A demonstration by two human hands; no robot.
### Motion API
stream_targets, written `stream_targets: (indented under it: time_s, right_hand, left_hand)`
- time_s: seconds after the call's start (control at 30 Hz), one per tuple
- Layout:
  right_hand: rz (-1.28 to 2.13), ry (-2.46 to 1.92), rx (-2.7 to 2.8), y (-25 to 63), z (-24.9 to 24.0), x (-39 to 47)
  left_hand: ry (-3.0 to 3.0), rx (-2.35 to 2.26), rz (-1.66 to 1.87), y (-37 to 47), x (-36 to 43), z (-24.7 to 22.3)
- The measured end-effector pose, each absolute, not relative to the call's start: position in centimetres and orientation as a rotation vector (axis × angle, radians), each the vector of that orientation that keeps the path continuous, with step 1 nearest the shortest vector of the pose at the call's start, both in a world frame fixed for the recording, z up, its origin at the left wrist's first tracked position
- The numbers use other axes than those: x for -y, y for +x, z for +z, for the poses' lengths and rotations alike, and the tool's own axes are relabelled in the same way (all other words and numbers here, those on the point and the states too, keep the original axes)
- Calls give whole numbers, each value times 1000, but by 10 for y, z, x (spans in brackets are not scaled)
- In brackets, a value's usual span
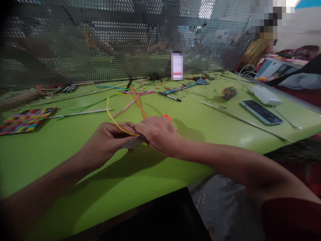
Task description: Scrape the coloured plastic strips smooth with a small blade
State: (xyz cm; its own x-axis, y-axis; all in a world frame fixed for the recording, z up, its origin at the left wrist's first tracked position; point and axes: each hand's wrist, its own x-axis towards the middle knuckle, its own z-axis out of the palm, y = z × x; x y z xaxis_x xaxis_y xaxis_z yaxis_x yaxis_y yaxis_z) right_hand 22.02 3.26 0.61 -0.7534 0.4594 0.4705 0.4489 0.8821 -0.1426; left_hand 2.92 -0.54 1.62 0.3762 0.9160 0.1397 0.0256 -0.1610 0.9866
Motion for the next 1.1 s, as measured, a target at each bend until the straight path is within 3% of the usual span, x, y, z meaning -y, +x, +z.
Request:
stream_targets:
  time_s: [0.73, 0.93, 1.1]
  right_hand:
    - [-135, -662, 2506, 216, -9, -36]
    - [-78, -663, 2524, 217, -5, -33]
    - [175, -707, 2535, 219, -4, -42]
  left_hand:
    - [1551, -949, 961, 28, 5, 15]
    - [1537, -967, 939, 28, 5, 11]
    - [1438, -988, 942, 26, 1, 3]
